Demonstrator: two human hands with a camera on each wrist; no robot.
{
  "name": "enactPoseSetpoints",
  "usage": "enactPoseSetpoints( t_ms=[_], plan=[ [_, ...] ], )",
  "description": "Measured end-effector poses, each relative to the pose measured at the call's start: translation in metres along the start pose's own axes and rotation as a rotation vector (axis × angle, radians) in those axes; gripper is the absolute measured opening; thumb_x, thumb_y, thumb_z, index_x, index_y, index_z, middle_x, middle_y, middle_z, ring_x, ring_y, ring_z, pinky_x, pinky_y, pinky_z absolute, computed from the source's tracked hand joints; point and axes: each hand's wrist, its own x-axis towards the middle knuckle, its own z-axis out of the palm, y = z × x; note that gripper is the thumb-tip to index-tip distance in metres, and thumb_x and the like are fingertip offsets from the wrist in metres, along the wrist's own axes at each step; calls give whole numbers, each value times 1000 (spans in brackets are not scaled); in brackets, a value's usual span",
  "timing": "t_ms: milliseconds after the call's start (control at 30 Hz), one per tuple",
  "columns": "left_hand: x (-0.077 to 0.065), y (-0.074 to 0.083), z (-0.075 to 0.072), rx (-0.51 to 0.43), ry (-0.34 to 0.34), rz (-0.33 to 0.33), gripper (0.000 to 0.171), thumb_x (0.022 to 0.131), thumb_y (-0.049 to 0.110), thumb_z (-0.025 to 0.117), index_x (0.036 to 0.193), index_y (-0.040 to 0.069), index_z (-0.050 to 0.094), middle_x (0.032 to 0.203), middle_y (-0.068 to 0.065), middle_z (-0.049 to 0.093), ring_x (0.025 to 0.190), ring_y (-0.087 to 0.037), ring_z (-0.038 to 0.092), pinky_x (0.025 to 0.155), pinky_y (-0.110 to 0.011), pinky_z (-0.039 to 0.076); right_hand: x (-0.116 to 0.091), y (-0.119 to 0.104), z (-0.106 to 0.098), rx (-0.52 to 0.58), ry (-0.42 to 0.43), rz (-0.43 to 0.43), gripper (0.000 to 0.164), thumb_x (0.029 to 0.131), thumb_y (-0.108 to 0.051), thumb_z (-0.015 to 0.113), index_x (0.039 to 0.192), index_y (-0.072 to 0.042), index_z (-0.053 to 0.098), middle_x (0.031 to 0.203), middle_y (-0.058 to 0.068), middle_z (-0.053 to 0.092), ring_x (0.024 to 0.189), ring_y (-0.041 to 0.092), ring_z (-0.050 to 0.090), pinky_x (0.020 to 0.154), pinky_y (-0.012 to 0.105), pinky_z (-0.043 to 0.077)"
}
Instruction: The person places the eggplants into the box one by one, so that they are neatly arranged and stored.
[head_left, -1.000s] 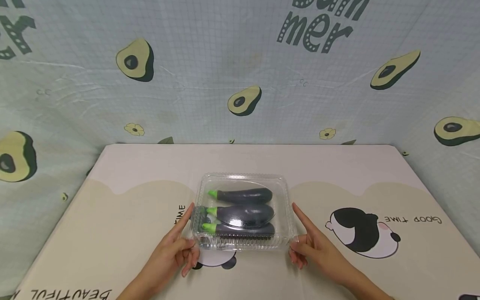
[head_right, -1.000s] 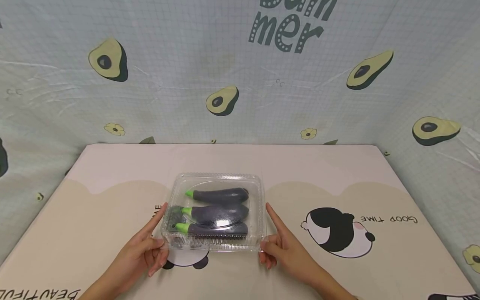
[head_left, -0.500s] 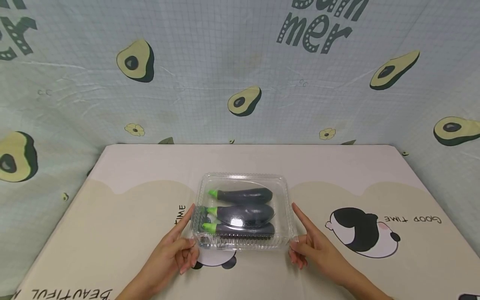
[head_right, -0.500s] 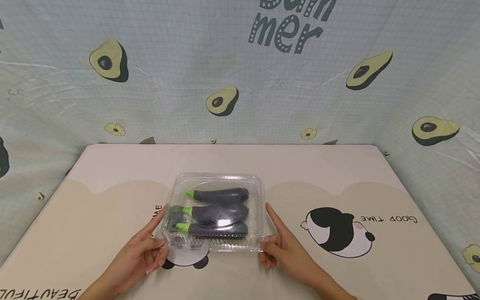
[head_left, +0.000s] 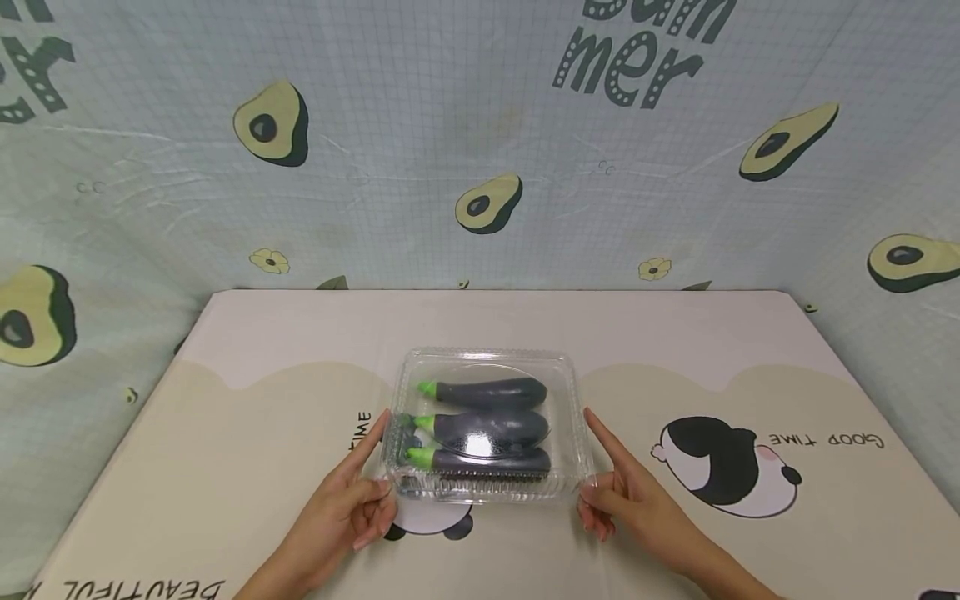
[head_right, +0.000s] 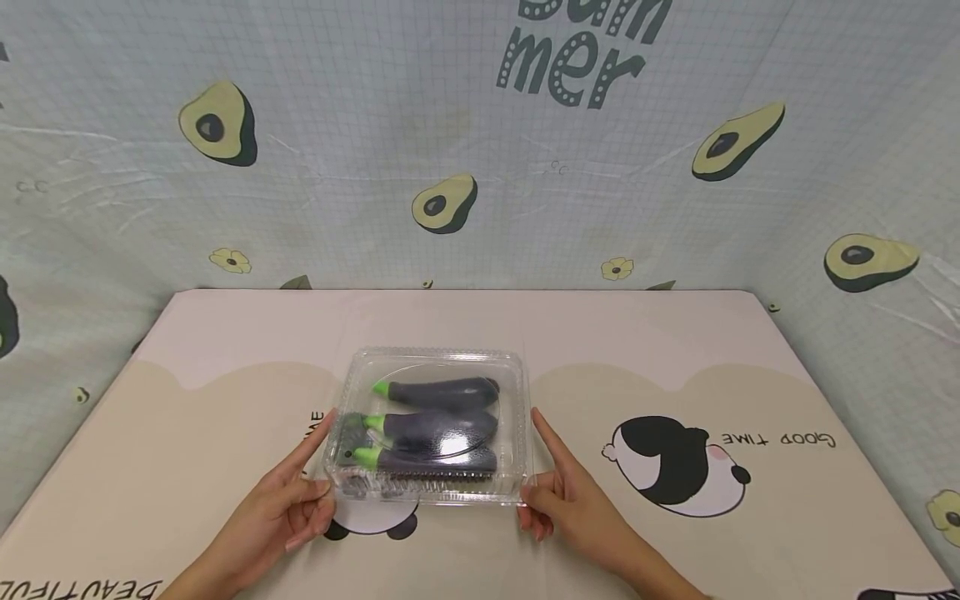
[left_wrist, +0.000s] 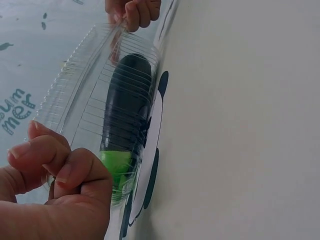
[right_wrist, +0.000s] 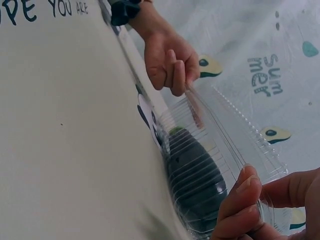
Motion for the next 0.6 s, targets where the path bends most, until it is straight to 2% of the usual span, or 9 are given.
enactPoseSetpoints(
  t_ms=[367, 600],
  plan=[
    [0, -1, -2, -27, -13, 10, 76, 96, -3, 36, 154, 18, -7, 67, 0, 58, 53, -5, 49, 40, -27, 20, 0, 1, 1, 4, 7, -3, 80, 97, 4, 46, 154, -18, -6, 67, 28, 54, 54, 23, 49, 49, 37, 46],
    [0, -1, -2, -26, -4, 2, 76, 96, -3, 36, 154, 19, -7, 67, -1, 58, 54, -5, 49, 41, -26, 21, -1, 3, 3, 16, 42, -22, 80, 96, 6, 45, 154, -17, -4, 65, 26, 53, 52, 23, 47, 44, 41, 37]
  ],
)
